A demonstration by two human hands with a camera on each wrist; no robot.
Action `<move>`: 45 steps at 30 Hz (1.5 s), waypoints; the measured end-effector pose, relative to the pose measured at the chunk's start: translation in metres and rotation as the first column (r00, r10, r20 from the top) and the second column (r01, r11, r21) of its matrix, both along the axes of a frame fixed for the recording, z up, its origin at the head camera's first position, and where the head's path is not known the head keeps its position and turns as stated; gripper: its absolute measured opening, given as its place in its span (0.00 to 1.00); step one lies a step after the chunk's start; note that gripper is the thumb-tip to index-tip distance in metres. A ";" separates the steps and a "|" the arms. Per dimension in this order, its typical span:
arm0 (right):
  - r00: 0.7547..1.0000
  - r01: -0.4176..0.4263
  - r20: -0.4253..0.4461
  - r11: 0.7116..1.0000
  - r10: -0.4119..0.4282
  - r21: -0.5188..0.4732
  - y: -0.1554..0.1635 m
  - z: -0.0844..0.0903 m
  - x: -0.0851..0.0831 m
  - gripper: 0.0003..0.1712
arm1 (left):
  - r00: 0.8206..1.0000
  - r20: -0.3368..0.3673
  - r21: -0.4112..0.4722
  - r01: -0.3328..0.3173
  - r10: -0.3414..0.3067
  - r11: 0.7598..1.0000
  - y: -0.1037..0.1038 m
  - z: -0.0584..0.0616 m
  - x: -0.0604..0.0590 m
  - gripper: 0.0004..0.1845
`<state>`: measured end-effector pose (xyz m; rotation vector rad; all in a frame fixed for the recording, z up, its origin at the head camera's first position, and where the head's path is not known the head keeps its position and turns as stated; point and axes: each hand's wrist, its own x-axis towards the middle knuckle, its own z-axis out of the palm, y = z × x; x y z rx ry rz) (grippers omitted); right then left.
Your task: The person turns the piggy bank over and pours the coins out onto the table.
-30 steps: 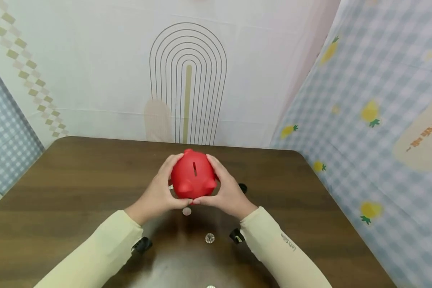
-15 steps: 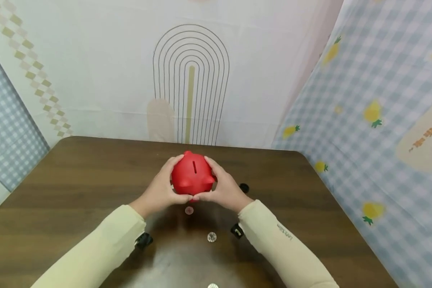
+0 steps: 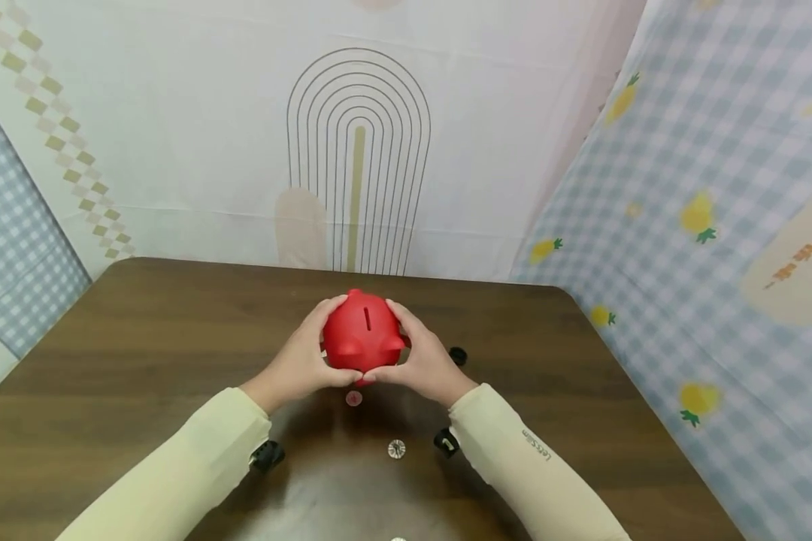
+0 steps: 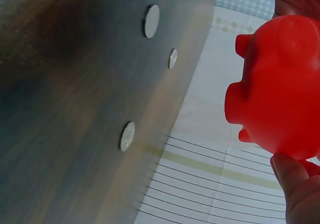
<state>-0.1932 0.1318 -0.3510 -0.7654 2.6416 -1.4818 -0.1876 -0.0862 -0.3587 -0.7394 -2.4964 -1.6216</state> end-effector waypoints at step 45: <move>0.987 -0.032 0.151 0.993 0.049 -0.115 0.006 0.022 -0.041 0.50 | 0.989 0.140 0.016 0.035 -0.037 0.999 -0.009 0.021 -0.043 0.52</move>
